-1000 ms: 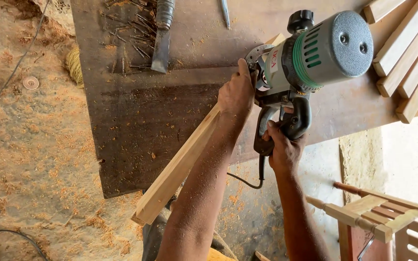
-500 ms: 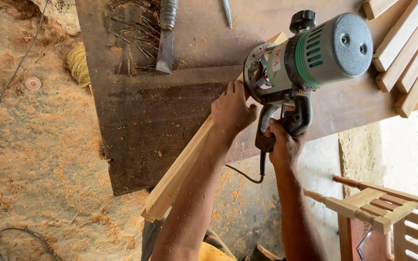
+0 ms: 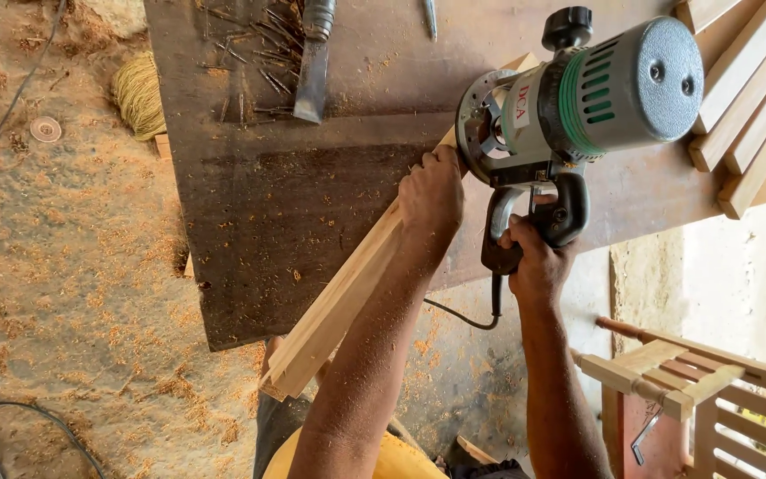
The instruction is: Using a handheld electric router to shape and smooth the edges of wooden furniture components.
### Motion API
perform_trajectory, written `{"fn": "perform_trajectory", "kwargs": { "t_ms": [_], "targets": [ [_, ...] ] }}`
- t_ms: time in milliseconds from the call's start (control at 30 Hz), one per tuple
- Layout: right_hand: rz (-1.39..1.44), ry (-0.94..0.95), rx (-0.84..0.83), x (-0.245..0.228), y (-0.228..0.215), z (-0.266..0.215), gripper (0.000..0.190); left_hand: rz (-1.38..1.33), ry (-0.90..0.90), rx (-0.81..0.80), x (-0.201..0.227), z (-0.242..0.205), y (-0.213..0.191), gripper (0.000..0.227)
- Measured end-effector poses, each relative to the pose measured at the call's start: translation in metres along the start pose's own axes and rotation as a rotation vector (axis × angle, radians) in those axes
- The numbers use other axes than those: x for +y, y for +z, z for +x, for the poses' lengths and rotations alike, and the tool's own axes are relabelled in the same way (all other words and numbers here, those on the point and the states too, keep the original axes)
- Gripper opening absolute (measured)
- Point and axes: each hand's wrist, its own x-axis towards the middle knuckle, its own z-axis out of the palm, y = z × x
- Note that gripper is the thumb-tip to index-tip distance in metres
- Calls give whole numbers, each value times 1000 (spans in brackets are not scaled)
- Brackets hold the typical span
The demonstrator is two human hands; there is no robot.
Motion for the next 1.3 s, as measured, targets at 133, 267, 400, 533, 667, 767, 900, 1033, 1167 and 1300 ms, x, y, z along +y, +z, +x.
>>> {"fn": "perform_trajectory", "kwargs": {
  "t_ms": [133, 267, 400, 533, 667, 767, 900, 1033, 1167, 1300],
  "targets": [
    [9, 10, 4, 3, 0, 5, 39, 28, 19, 18, -2, 0, 0, 41],
    [20, 9, 22, 6, -2, 14, 40, 33, 31, -18, -3, 3, 1, 44],
    [29, 0, 13, 6, -4, 22, 40, 39, 42, -44, -3, 3, -5, 42],
    [23, -22, 1, 5, -5, 31, 40, 24, 53, -62, -4, 4, -4, 39],
    [2, -45, -11, 3, -7, 41, 40, 46, 57, -95, -5, 5, -3, 38],
    [6, -41, -9, 6, -11, 52, 40, 36, 50, -133, -5, 5, -2, 39],
    [18, -39, -14, 10, -18, 63, 40, 44, 69, -94, -6, 4, -2, 42],
    [23, -49, -33, 11, -21, 73, 40, 35, 81, -78, -6, 5, -1, 46],
    [5, -43, -31, 8, -19, 78, 39, 44, 80, -32, -9, 6, 8, 43],
    [2, -40, -23, 9, -20, 84, 38, 58, 82, -48, -8, 5, 5, 45]
  ]
}}
